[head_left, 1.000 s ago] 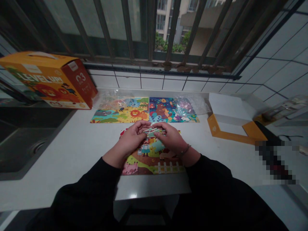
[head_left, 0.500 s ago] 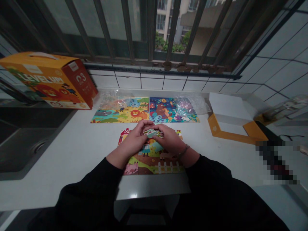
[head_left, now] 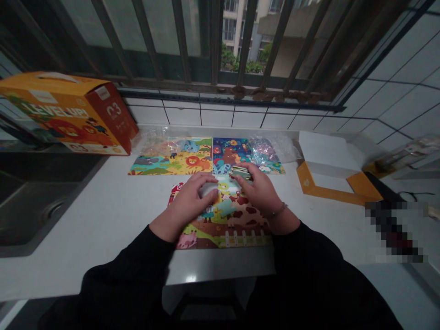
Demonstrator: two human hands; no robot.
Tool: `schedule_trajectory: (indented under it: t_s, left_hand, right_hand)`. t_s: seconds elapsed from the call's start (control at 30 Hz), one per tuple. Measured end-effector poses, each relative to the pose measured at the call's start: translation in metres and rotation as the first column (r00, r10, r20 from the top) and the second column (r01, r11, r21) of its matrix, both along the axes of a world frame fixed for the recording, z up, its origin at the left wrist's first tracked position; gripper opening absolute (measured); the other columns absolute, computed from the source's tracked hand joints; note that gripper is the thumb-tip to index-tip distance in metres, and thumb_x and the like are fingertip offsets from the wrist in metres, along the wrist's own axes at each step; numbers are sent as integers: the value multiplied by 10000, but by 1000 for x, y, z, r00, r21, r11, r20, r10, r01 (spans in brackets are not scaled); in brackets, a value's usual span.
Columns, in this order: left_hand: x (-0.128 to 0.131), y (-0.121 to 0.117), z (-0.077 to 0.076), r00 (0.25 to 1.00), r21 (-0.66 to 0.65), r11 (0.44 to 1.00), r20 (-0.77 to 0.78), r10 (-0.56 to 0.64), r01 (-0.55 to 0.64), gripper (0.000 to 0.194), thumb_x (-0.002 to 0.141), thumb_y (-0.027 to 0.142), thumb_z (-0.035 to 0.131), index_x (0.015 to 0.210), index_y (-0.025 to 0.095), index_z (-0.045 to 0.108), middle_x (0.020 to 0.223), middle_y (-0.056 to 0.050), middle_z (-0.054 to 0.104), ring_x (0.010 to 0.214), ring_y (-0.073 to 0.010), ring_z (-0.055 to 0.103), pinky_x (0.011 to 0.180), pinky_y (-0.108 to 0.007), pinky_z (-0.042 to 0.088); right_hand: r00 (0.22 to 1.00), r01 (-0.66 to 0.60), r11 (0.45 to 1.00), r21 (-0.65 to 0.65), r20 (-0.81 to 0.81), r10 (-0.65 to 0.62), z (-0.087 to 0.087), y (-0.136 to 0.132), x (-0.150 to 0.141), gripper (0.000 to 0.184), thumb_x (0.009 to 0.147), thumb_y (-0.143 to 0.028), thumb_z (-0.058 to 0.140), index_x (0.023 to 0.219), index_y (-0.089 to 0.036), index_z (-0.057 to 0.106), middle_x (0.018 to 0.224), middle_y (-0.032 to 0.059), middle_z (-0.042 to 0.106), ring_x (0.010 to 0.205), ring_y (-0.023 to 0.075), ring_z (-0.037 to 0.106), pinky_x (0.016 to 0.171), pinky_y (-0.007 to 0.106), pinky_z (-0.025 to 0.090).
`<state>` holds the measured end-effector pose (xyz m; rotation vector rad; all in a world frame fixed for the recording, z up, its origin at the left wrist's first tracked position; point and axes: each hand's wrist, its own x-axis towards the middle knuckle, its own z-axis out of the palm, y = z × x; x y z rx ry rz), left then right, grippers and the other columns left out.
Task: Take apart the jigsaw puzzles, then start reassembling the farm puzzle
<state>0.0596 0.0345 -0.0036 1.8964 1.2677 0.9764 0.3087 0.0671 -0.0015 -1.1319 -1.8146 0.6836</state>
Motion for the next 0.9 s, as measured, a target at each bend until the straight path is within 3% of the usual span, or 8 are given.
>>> schedule_trajectory:
  t_s: [0.07, 0.13, 0.23, 0.4, 0.53, 0.67, 0.77, 0.9]
  left_hand:
    - [3, -2, -2, 961, 99, 989, -264, -85, 114, 382, 871, 452, 867, 1180, 251, 768, 1352, -108, 686, 1280, -351, 590, 1140, -542, 438]
    - [7, -5, -5, 885, 113, 974, -447, -128, 198, 518, 785, 509, 947, 1190, 239, 767, 1347, -119, 682, 1241, -375, 588, 1078, -533, 452]
    - [11, -6, -8, 826, 103, 966, -544, -145, 238, 513, 793, 500, 951, 1189, 236, 762, 1302, -112, 685, 1195, -363, 595, 1000, -485, 462]
    - [7, -3, -10, 873, 73, 967, -452, -186, 244, 417, 807, 356, 947, 1157, 248, 748, 1243, -86, 686, 1162, -317, 602, 990, -435, 460]
    - [2, -3, -9, 928, -2, 981, -324, -186, 196, 338, 807, 257, 909, 1081, 238, 712, 1074, -45, 702, 979, -251, 628, 838, -353, 465]
    - [1, -5, -7, 983, -109, 993, -175, -58, 39, 156, 908, 298, 788, 991, 238, 671, 825, 17, 668, 737, -184, 601, 662, -297, 398]
    - [-2, -3, -5, 992, -133, 988, -107, 65, -79, 147, 921, 326, 750, 1023, 236, 695, 850, 2, 714, 748, -185, 634, 666, -298, 435]
    - [-5, 1, -6, 977, -129, 971, -92, 191, -202, 232, 956, 368, 689, 1137, 232, 740, 892, -26, 750, 797, -213, 684, 700, -328, 497]
  right_hand:
    - [997, 69, 998, -11, -33, -69, 1, 3, 9, 319, 1008, -395, 701, 1307, -282, 704, 1288, 97, 754, 1193, 322, 685, 1046, 481, 533]
    - [992, 113, 993, -35, -49, -115, 1, 6, 15, 356, 995, -400, 718, 1328, -277, 699, 1261, 98, 759, 1139, 317, 693, 990, 468, 547]
    - [996, 93, 991, -98, -7, -94, 0, 9, 19, 387, 949, -355, 761, 1319, -255, 710, 1182, 88, 769, 1036, 292, 699, 919, 436, 550]
    - [977, -89, 972, -218, 172, 128, -8, 11, 22, 277, 861, -241, 826, 1134, -258, 781, 1063, 55, 784, 1004, 279, 708, 933, 426, 532]
    - [949, -57, 983, -173, 295, 107, -17, 12, 24, 355, 836, -208, 868, 1173, -260, 772, 1188, 86, 777, 1105, 300, 701, 992, 445, 516]
    - [931, -52, 986, -159, 350, 106, -18, 13, 24, 387, 844, -206, 882, 1208, -235, 753, 1132, 83, 762, 1032, 268, 691, 945, 411, 519]
    - [932, -49, 991, -127, 352, 91, -13, 12, 23, 375, 820, -181, 898, 1165, -220, 757, 1170, 80, 737, 1020, 242, 668, 908, 376, 508]
    - [951, -105, 981, -162, 272, 147, -2, 6, 16, 377, 833, -197, 894, 1180, -226, 751, 1061, 36, 737, 903, 201, 642, 811, 326, 479]
